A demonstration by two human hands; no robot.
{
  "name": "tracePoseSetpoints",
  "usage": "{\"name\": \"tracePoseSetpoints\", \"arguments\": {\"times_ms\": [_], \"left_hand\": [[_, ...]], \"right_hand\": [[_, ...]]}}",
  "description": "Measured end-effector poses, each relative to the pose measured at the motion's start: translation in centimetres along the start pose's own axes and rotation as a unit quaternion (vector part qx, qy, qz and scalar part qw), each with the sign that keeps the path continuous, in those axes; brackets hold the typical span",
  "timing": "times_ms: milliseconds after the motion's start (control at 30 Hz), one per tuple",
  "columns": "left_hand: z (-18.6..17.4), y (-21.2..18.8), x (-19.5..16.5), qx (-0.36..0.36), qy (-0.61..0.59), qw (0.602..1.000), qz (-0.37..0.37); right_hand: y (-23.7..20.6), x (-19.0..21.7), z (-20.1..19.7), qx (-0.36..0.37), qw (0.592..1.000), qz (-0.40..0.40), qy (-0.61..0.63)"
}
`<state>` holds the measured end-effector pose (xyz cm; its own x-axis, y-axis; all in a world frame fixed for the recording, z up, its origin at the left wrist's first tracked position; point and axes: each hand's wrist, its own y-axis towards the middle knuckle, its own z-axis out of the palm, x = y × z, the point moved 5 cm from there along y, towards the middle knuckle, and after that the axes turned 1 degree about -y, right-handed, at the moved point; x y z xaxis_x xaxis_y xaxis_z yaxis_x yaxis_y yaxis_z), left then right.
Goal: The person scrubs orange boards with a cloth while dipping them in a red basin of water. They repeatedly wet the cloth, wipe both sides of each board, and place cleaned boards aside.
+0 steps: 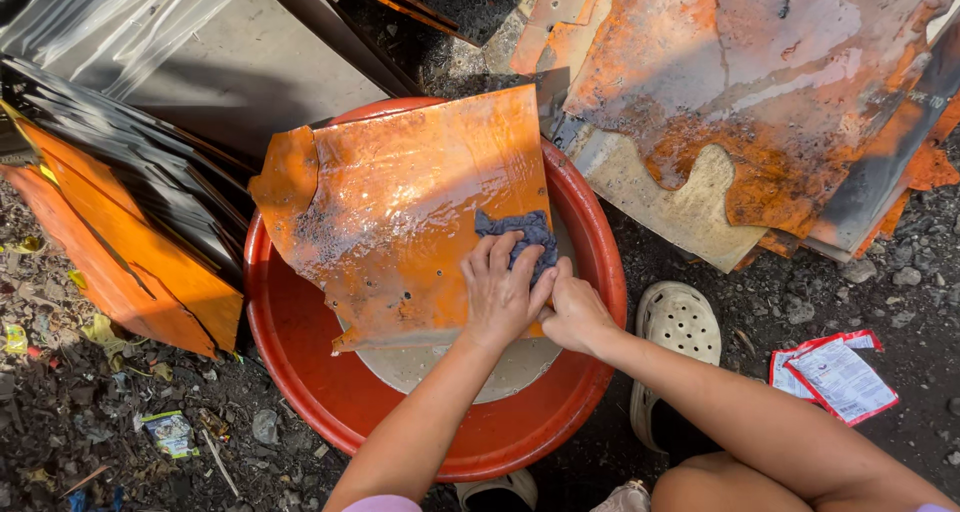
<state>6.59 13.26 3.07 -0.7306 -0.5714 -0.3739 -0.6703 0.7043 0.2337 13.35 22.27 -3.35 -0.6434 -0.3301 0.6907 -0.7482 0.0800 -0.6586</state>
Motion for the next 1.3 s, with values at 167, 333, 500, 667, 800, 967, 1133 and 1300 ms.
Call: {"name": "tracePoseSetpoints", "arguments": {"times_ms": [167,333,500,667,800,967,1133,1300], "left_hand": [[-2.7,0.2,0.8,0.062,-0.033,0.994,0.089],[-1.4,4.6,2.4,0.059,-0.087,0.978,0.179],[0.3,12.8,8.2,-0.096,-0.031,0.994,0.033],[1.1,13.8,7.8,-0.178,0.04,0.976,-0.115],[0.7,6.8,2.6,-0.083,0.026,0.995,-0.047],[-0.8,3.1,2.3,-0.026,0.026,0.997,0.075],[0.0,12.0,7.2,-0.126,0.057,0.99,0.029],[0.7,13.4,7.8,-0.163,0.067,0.981,-0.079]], "right_hand": [[-0.6,-0.2,0.5,0.022,0.999,-0.027,0.003],[-0.8,0.1,0.2,0.044,0.998,0.005,-0.039],[-1.3,1.1,-0.6,0.026,0.999,-0.012,-0.033],[-1.5,1.7,-0.7,0.031,0.999,0.005,-0.011],[-1.4,1.8,-0.1,0.051,0.999,0.015,0.001],[-1.7,1.2,0.3,0.052,0.998,0.021,-0.02],[-1.7,1.6,0.0,0.031,0.999,0.004,-0.002],[-1.1,2.0,0.4,0.029,0.999,0.017,-0.005]]}}
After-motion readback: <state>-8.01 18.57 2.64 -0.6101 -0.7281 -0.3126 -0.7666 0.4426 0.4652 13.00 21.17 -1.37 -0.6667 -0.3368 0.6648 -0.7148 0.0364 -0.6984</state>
